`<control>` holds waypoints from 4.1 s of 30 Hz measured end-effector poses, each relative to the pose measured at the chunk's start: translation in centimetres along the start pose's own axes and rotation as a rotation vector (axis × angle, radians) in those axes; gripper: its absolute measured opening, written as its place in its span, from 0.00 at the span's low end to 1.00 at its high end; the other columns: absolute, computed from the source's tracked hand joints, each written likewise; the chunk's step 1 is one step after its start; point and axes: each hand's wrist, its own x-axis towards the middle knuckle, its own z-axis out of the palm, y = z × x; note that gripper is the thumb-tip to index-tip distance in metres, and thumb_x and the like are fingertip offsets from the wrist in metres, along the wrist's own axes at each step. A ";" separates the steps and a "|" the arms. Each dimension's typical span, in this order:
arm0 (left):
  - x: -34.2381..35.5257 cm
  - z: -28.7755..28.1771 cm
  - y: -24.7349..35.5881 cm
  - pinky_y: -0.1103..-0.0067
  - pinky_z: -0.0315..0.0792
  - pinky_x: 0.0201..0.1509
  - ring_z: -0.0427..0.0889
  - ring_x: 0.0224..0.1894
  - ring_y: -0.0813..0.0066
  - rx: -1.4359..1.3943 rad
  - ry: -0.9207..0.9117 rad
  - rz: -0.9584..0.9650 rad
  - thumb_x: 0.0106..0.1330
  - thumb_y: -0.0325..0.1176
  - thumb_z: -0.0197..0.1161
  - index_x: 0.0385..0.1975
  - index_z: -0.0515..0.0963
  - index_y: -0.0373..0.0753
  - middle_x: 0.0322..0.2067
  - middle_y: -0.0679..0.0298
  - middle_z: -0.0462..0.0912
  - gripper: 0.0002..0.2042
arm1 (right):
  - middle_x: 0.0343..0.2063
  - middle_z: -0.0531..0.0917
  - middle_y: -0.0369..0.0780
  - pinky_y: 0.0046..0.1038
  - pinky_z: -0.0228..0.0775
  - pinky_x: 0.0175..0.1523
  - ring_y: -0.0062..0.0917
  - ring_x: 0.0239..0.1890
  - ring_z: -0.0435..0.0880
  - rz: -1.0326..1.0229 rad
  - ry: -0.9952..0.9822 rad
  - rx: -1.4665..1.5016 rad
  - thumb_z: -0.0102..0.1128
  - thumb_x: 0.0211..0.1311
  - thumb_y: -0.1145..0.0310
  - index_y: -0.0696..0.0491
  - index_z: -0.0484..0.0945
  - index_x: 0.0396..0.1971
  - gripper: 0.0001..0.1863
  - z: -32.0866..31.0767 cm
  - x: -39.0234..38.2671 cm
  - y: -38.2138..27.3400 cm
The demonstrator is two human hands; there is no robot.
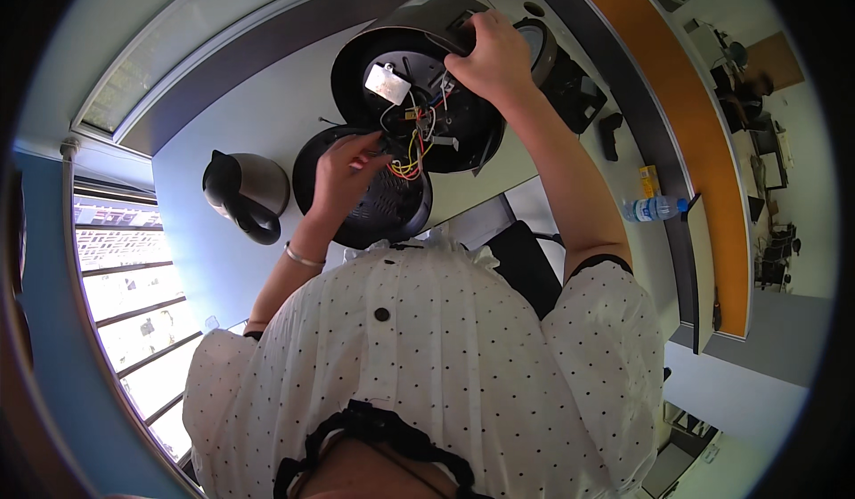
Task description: The person disassembles a small kitchen appliance, likely a rice cooker, by removing the base and manipulating internal wires and components. They repeatedly adjust the wiring and reposition the base plate while working at a desk.
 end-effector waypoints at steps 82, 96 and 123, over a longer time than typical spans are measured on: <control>1.1 1.9 -3.5 0.65 0.67 0.50 0.73 0.47 0.54 0.407 0.212 0.257 0.52 0.28 0.65 0.44 0.74 0.35 0.45 0.52 0.73 0.18 | 0.29 0.72 0.47 0.37 0.71 0.30 0.39 0.29 0.77 0.034 -0.068 0.041 0.63 0.30 0.70 0.62 0.72 0.27 0.19 0.6 -3.0 2.4; 5.0 8.9 -1.5 0.79 0.77 0.36 0.80 0.34 0.73 -0.640 -0.496 -0.445 0.59 0.21 0.60 0.58 0.58 0.27 0.35 0.55 0.80 0.27 | 0.29 0.71 0.45 0.35 0.71 0.29 0.37 0.30 0.76 0.054 -0.084 0.040 0.65 0.30 0.69 0.60 0.71 0.27 0.20 1.8 -4.0 2.9; 4.8 7.6 -1.0 0.85 0.74 0.32 0.81 0.30 0.77 -0.545 -0.401 -0.552 0.62 0.25 0.58 0.53 0.67 0.28 0.33 0.61 0.81 0.20 | 0.28 0.70 0.44 0.35 0.71 0.29 0.37 0.29 0.76 0.027 -0.037 0.018 0.65 0.28 0.69 0.59 0.70 0.24 0.19 2.7 -4.4 3.4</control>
